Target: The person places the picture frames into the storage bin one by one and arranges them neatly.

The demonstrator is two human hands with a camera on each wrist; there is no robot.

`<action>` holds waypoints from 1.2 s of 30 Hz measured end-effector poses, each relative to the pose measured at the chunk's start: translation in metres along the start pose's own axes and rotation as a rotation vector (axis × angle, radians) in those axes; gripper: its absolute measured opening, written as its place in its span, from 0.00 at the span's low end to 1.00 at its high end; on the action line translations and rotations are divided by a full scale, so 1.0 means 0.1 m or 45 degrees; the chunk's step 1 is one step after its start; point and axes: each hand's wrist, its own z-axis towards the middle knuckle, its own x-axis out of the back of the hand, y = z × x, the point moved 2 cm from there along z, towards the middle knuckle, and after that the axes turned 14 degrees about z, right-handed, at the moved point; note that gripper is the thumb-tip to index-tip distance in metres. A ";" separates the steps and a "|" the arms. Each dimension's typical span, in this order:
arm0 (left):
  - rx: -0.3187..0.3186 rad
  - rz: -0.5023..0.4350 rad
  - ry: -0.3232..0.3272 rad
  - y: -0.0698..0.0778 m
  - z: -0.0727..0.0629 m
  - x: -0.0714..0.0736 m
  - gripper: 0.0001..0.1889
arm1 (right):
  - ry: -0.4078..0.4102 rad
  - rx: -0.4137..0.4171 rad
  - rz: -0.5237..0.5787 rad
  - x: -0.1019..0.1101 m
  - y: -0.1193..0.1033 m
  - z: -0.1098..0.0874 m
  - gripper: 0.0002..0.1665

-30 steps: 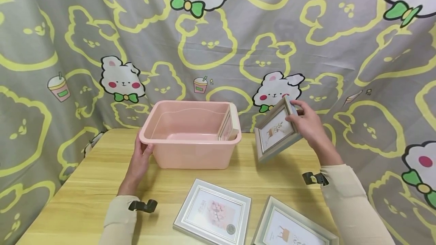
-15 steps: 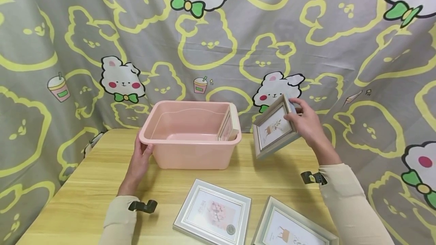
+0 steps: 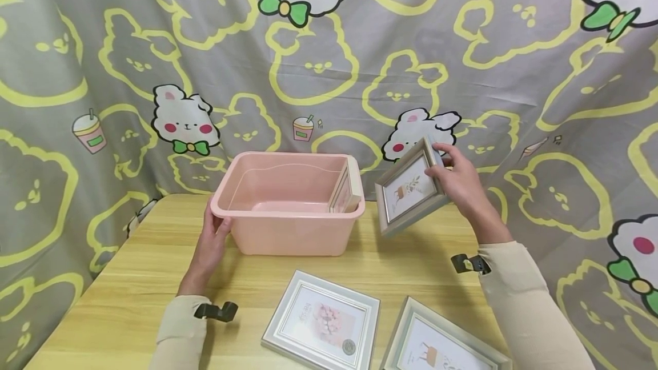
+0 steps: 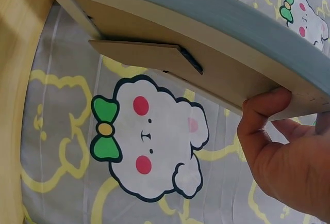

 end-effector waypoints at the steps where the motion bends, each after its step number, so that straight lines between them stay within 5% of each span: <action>1: -0.002 0.002 0.000 0.00 0.00 0.00 0.34 | 0.002 0.005 -0.009 0.00 -0.01 0.01 0.34; 15: 0.039 0.076 -0.007 -0.02 -0.01 0.00 0.36 | -0.021 -0.071 0.036 -0.02 -0.18 0.11 0.35; 36: 0.005 -0.006 -0.005 -0.02 0.00 0.00 0.35 | -0.075 -0.068 -0.010 -0.14 -0.34 0.24 0.37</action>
